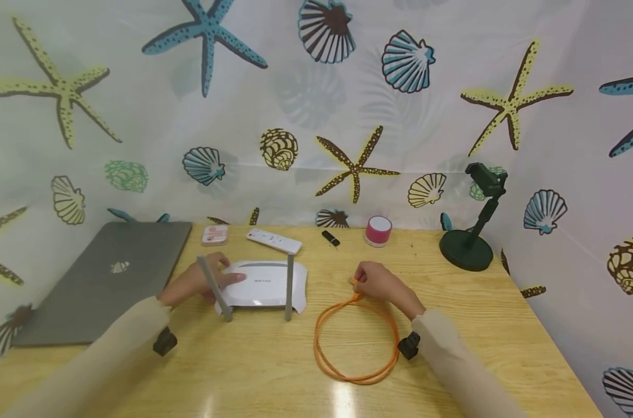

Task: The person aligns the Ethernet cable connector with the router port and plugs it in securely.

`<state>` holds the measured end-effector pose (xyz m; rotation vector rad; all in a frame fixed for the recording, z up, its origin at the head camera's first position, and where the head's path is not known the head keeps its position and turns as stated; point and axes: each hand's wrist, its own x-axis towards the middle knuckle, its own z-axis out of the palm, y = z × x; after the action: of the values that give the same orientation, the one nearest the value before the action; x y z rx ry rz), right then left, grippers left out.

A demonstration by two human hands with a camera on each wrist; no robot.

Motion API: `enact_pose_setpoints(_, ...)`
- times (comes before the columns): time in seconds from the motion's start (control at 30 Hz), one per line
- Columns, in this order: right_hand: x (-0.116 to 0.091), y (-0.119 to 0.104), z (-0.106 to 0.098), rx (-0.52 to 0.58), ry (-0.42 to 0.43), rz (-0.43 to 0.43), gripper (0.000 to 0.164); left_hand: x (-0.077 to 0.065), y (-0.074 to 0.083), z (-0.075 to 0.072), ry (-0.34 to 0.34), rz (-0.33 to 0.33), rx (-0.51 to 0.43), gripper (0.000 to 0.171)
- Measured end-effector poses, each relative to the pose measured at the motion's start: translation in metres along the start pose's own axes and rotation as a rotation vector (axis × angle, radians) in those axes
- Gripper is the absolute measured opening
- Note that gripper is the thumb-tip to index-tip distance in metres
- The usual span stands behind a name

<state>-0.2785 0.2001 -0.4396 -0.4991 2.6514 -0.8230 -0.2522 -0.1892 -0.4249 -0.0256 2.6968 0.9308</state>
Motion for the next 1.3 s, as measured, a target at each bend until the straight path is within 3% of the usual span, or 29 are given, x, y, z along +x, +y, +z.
enact_pose_setpoints(0.2, -0.014, -0.016, 0.013, -0.012, -0.017, -0.058, 0.014, 0.002, -0.002, -0.002, -0.029, -0.006, -0.034, 0.074)
enact_pose_setpoints(0.4, -0.029, -0.029, 0.028, -0.031, -0.027, -0.108, 0.010, -0.006, 0.001, -0.008, -0.054, 0.024, -0.035, 0.049)
enact_pose_setpoints(0.5, -0.034, -0.037, 0.036, -0.035, -0.031, -0.174, 0.009, -0.008, -0.002, -0.011, -0.072, 0.034, -0.012, 0.049)
enact_pose_setpoints(0.63, -0.035, -0.049, 0.045, -0.042, -0.030, -0.257, 0.009, -0.003, -0.009, -0.009, -0.095, 0.039, -0.034, 0.049)
enact_pose_setpoints(0.73, -0.032, -0.055, 0.050, -0.047, -0.027, -0.268, 0.009, 0.004, -0.013, -0.006, -0.115, 0.038, -0.067, 0.050)
enact_pose_setpoints(0.9, -0.028, -0.060, 0.054, -0.049, -0.031, -0.264, 0.008, 0.014, -0.016, -0.002, -0.150, -0.026, -0.094, 0.054)
enact_pose_setpoints(1.1, -0.027, -0.060, 0.057, -0.039, -0.013, -0.259, 0.008, 0.019, -0.013, -0.002, -0.117, -0.162, -0.107, 0.059)
enact_pose_setpoints(1.3, -0.031, -0.061, 0.056, 0.009, -0.012, -0.239, 0.007, 0.021, -0.015, -0.001, -0.146, -0.160, -0.233, 0.052)
